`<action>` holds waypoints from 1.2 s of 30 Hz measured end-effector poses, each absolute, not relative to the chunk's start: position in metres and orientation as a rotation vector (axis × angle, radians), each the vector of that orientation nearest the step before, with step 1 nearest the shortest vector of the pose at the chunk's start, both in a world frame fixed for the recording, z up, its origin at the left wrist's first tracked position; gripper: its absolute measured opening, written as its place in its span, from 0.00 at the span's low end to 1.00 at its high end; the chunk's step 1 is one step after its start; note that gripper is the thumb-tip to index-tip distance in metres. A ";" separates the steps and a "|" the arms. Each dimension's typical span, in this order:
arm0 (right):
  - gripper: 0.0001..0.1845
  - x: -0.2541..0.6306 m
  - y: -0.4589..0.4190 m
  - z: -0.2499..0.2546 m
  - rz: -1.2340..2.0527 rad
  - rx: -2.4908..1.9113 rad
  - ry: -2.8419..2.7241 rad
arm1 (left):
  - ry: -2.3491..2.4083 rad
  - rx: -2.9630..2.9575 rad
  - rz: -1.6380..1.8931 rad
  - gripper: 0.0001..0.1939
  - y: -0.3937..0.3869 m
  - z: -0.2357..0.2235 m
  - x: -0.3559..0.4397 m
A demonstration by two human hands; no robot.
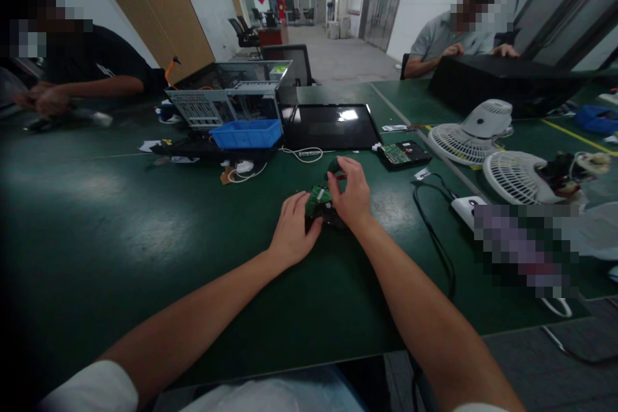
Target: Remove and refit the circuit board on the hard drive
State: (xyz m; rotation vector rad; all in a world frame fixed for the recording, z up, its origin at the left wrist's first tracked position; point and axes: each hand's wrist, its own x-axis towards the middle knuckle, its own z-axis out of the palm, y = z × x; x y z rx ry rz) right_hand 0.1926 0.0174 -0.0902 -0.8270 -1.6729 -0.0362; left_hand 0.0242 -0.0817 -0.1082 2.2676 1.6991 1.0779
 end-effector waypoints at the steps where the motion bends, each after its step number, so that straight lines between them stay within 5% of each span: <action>1: 0.23 0.193 0.017 -0.089 -0.049 -0.826 -1.680 | 1.755 2.198 1.119 0.28 -0.080 -0.109 0.023; 13: 0.23 0.193 0.009 -0.080 -0.039 -0.827 -1.713 | 1.839 1.977 1.050 0.17 -0.074 -0.110 0.017; 36: 0.27 0.192 0.015 -0.090 0.034 -0.853 -1.726 | 1.810 1.970 1.051 0.18 -0.074 -0.107 0.017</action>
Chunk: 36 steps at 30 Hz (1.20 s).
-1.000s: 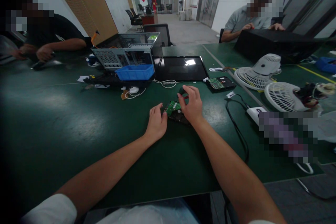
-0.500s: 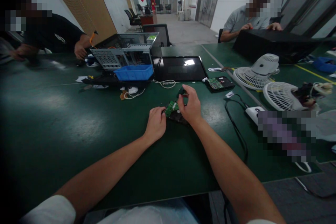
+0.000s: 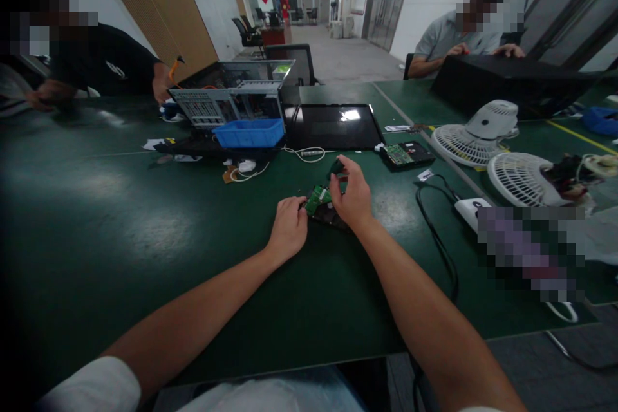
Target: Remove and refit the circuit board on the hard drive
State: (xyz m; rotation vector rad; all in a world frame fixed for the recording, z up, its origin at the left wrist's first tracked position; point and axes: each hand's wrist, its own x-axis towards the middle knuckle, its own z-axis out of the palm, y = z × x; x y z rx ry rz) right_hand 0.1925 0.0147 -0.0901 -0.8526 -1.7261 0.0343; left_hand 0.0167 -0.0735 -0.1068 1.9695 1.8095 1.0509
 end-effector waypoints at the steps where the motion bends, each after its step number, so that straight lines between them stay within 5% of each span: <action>1: 0.27 0.193 0.015 -0.090 0.033 -0.860 -1.721 | 1.812 1.971 1.048 0.18 -0.073 -0.107 0.017; 36: 0.23 0.194 0.018 -0.090 -0.002 -0.815 -1.641 | 1.815 1.987 1.034 0.18 -0.072 -0.108 0.016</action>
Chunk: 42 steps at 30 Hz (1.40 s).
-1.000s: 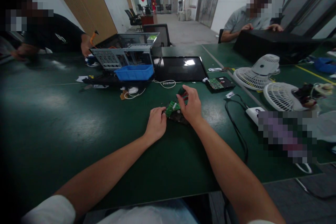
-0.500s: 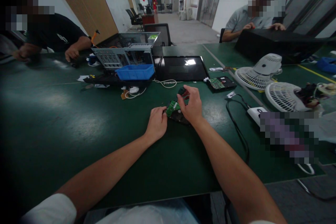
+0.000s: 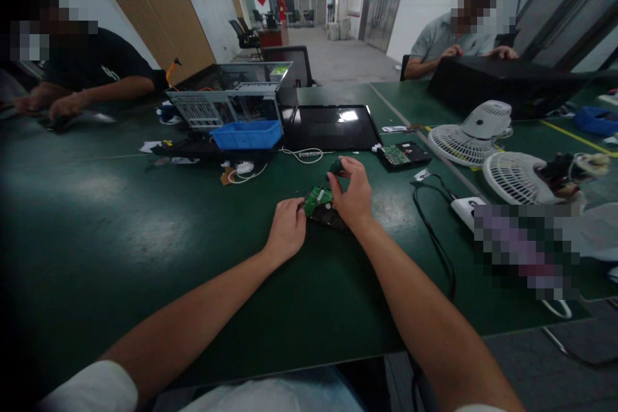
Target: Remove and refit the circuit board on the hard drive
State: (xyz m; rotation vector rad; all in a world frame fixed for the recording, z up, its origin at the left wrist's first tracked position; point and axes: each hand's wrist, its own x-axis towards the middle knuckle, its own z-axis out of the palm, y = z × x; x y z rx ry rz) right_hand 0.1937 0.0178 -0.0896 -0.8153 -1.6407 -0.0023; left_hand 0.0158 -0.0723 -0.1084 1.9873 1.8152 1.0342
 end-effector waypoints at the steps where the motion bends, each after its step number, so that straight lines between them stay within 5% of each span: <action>1: 0.22 0.194 0.018 -0.089 -0.016 -0.820 -1.640 | 1.814 1.989 1.031 0.18 -0.072 -0.108 0.016; 42: 0.18 0.199 0.006 -0.075 -0.125 -0.927 -1.601 | 1.811 1.982 1.025 0.18 -0.074 -0.105 0.016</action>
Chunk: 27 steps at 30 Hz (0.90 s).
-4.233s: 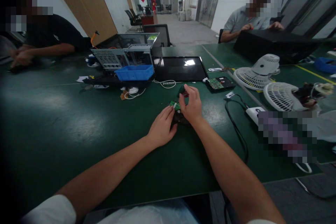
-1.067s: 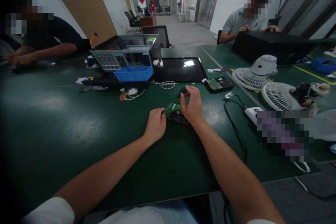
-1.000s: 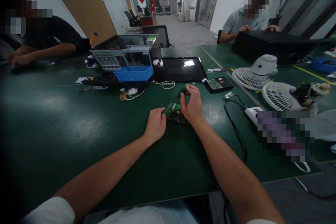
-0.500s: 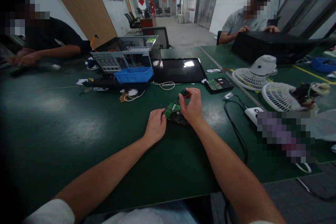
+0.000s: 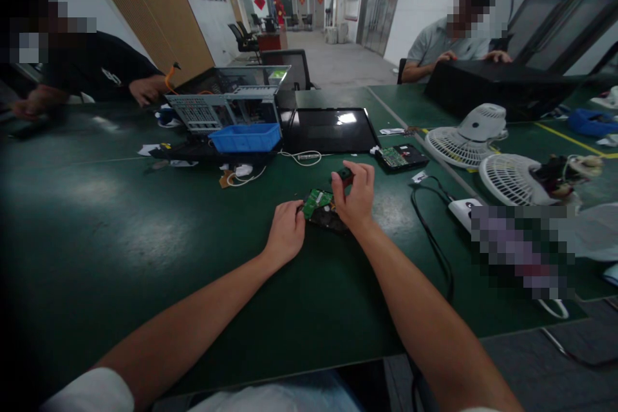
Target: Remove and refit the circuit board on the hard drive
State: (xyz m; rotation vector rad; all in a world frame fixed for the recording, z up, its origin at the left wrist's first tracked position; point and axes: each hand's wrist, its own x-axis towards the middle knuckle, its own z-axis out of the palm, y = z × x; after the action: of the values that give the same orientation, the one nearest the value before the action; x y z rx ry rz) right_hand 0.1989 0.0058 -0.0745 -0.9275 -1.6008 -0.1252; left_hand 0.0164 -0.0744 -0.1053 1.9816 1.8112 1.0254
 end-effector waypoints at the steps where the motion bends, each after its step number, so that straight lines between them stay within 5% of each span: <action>1: 0.17 0.200 0.007 -0.075 -0.120 -0.935 -1.579 | 1.813 1.978 1.023 0.18 -0.075 -0.105 0.017; 18: 0.20 0.237 0.033 -0.091 0.432 -1.425 -1.681 | 1.885 2.039 0.928 0.15 -0.092 -0.087 0.028; 27: 0.19 0.238 0.029 -0.082 0.202 -1.551 -1.760 | 1.872 2.118 0.921 0.17 -0.095 -0.089 0.028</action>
State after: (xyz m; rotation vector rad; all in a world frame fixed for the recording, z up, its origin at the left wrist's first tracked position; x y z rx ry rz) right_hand 0.2381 0.0291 -0.0821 -1.5509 -1.7595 0.2024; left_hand 0.0281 -0.0951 -0.0887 2.1182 1.8724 0.9207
